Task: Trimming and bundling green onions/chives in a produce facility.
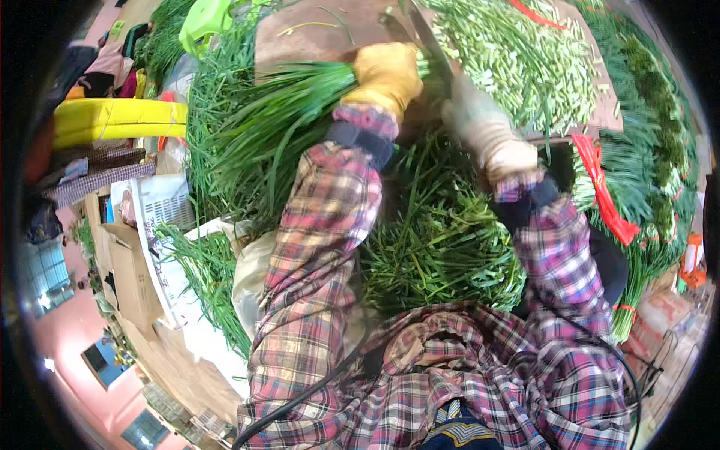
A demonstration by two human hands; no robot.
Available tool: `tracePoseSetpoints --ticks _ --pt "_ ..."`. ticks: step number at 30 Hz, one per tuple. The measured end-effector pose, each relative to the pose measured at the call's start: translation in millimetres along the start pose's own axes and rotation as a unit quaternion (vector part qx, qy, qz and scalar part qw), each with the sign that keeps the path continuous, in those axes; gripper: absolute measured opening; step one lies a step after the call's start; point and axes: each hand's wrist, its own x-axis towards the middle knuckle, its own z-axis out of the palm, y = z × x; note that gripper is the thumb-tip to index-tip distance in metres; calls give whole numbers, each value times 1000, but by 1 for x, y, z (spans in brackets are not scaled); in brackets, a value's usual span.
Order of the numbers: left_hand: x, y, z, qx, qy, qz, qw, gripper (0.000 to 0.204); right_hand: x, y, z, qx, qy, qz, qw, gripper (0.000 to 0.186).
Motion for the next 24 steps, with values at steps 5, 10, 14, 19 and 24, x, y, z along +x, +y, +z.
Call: tracePoseSetpoints --ticks 5,10,14,19,24 --pt "-6 -3 2 29 9 23 999 39 29 -15 -4 -20 1 -17 1000 42" --pt "-9 -11 11 32 -26 22 999 75 30 48 -16 137 65 -12 988 41" --pt "-8 -12 -1 17 -34 28 999 66 -19 51 -12 101 73 -107 986 37" --pt "-1 -2 1 25 -58 18 998 73 -14 47 -10 67 36 -107 991 42" --pt "2 -9 -2 2 -77 16 997 71 -14 22 -27 -5 -58 -103 993 39"
